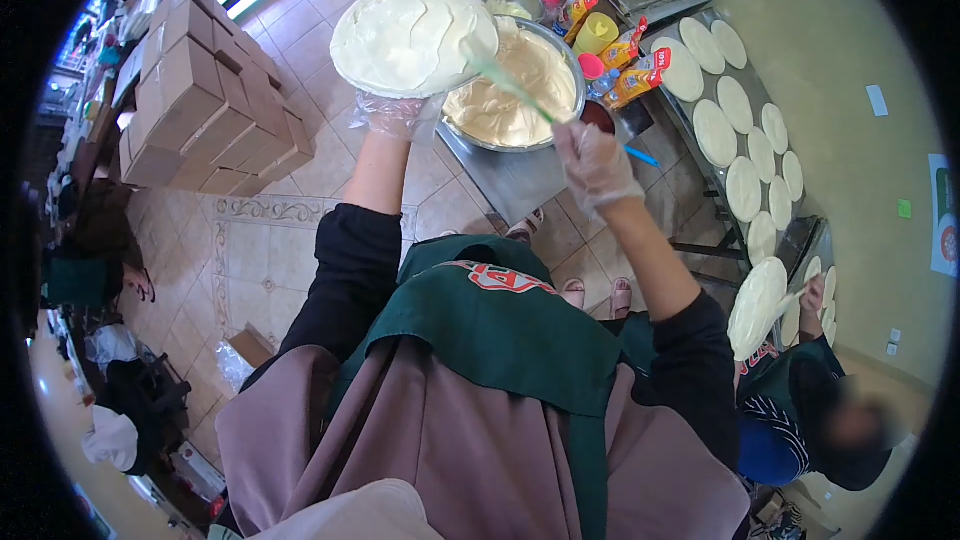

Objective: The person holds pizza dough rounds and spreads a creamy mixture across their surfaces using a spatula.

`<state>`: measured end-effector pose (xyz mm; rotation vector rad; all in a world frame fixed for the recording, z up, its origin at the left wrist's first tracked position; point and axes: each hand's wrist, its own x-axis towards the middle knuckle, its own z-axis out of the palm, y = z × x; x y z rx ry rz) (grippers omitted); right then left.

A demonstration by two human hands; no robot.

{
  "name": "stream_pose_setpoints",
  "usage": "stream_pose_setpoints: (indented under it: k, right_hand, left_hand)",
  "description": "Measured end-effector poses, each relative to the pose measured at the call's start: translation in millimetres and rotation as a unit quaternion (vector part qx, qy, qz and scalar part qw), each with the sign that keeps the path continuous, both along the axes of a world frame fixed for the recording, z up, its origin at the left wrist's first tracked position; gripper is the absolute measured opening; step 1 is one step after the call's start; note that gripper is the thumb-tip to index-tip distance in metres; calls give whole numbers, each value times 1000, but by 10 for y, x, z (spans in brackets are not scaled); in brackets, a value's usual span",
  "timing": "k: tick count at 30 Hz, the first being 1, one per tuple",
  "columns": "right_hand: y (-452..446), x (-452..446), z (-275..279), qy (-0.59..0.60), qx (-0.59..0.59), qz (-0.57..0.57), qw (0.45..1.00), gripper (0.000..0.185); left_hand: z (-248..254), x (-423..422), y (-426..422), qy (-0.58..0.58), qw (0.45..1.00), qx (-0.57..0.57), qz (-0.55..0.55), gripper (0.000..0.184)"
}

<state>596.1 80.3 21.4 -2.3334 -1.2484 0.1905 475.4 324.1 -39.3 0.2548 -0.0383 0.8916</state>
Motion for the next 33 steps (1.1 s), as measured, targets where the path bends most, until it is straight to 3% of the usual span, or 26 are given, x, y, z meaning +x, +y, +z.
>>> stream_pose_setpoints:
  k: [1,3,5,6,8,9,13,16,18,20,24,27,29,33]
  right_hand:
    - [-64,-77,-35,5,-10,41,999,29]
    - [-128,-169,-53,11,-20,78,997,28]
    - [-163,-239,-67,9,25,142,990,27]
    - [-149,-261,-50,11,25,138,990,27]
    - [-68,-234,53,122,65,12,990,33]
    - [-21,-139,101,112,12,-16,994,35]
    - [136,-29,16,33,46,-39,998,38]
    - [75,-267,-65,60,38,-40,997,37]
    - [-11,-444,-132,67,20,-40,997,33]
    - [-102,-590,-226,72,55,43,995,29]
    - [-140,-746,-110,121,56,86,987,26]
    - [-131,-661,-1,163,95,51,981,26]
    - [-143,-475,14,138,144,-32,979,29]
    - [-172,-104,-135,84,119,-88,985,36]
  left_hand:
    - [-41,-2,13,-1,1000,1,-2,61]
    - [-147,-34,28,112,980,149,65,62]
    - [-259,-63,81,109,982,148,52,63]
    - [-250,-86,93,105,983,146,43,64]
    - [-229,-134,97,77,988,135,10,63]
    - [-184,-161,83,50,991,124,-20,63]
    - [-54,-149,-15,14,994,93,-52,63]
    - [-75,-57,-36,109,983,145,12,63]
    - [-187,27,-19,-132,988,26,-82,59]
    - [-202,61,-23,-97,992,17,-73,59]
    - [-194,64,-56,-58,996,16,-72,59]
    - [-171,75,-57,-49,996,23,-75,58]
    - [-159,52,-68,-44,996,25,-80,58]
    - [-135,44,-131,-40,995,17,-90,58]
